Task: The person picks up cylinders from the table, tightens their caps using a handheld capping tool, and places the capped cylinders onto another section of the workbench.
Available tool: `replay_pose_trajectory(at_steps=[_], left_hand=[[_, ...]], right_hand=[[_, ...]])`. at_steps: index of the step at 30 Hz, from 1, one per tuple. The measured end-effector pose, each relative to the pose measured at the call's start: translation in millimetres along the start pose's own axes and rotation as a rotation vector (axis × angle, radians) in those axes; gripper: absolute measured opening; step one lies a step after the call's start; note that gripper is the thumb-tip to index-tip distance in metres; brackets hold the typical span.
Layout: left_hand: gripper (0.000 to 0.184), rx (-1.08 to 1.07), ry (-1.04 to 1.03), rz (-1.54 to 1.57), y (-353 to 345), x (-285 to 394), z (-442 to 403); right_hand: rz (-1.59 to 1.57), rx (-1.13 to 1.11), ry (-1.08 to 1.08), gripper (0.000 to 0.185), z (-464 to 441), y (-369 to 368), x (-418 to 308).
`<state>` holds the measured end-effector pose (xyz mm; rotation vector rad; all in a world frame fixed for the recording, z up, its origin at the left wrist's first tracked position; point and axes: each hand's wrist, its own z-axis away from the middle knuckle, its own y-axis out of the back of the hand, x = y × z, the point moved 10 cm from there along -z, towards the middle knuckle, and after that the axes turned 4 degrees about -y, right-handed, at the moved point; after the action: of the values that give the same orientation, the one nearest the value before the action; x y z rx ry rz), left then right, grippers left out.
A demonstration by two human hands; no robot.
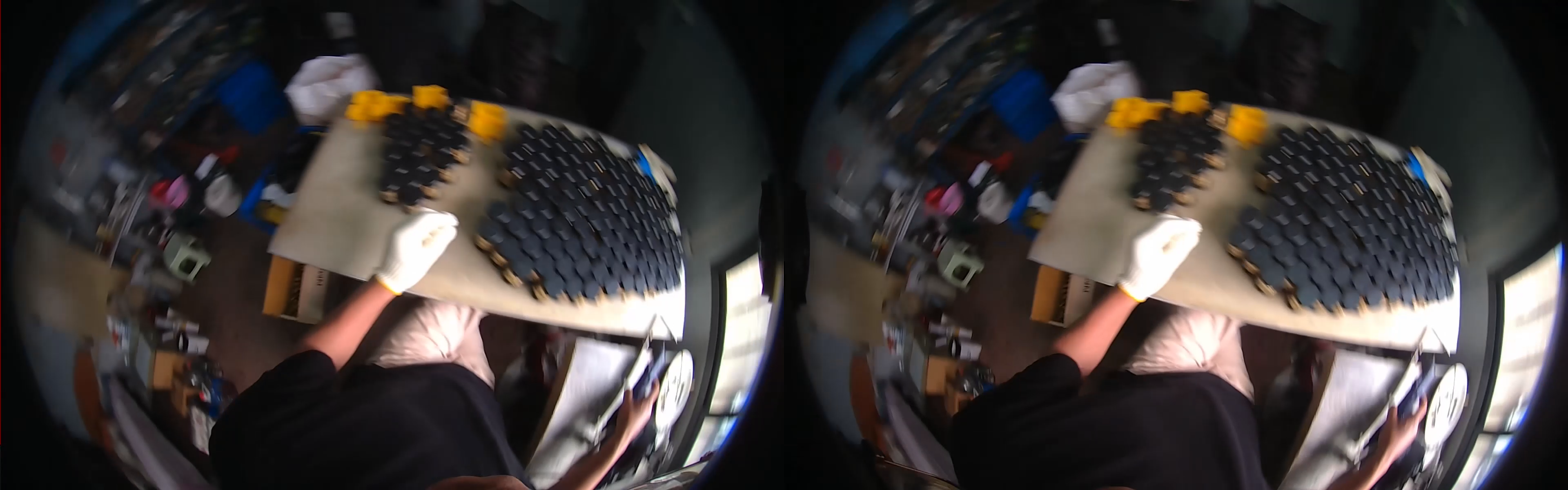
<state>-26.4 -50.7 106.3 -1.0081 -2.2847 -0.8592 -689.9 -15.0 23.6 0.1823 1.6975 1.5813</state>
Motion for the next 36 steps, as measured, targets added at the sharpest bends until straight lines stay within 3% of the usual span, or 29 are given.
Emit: replay_pose_trajectory(at_steps=[4, 7, 10, 12, 25, 30, 31, 32, 33, 36], left_hand=[[0.013, 0.047, 0.045, -0.027, 46, -19, -23], [0.013, 0.071, 0.034, 0.013, 68, -13, -24], [0.014, 0.116, -0.032, 0.056, 89, -10, -37], [0.011, 0.136, 0.221, 0.173, 99, -32, -37], [0.017, 0.209, 0.147, 0.132, 146, -20, -64], [0.016, 0.214, 0.085, 0.141, 170, -22, -102], [0.015, 0.250, -0.006, 0.125, 176, -20, -113], [0.014, 0.231, 0.072, 0.085, 181, -11, -124], [0.012, 0.251, 0.042, 0.245, 181, -8, -134], [0.014, 0.162, -0.062, -0.379, 168, 36, -155]], right_hand=[[0.135, 0.288, 0.460, 0.073, -36, -1, 25], [0.225, 0.037, 0.029, 0.079, -60, -31, 85], [0.202, 0.049, 0.043, 0.077, -55, -28, 57], [0.189, 0.051, 0.047, 0.076, -52, -26, 46], [0.141, 0.065, 0.051, 0.070, -30, -8, 14], [0.082, 0.099, 0.076, 0.068, -19, 7, 12], [0.055, 0.112, 0.088, 0.067, -16, 12, 13], [0.006, 0.133, 0.111, 0.067, -15, 20, 15], [-0.069, 0.164, 0.132, 0.066, -6, 34, 12], [-0.211, 0.288, 0.079, 0.065, 26, 91, -1]])
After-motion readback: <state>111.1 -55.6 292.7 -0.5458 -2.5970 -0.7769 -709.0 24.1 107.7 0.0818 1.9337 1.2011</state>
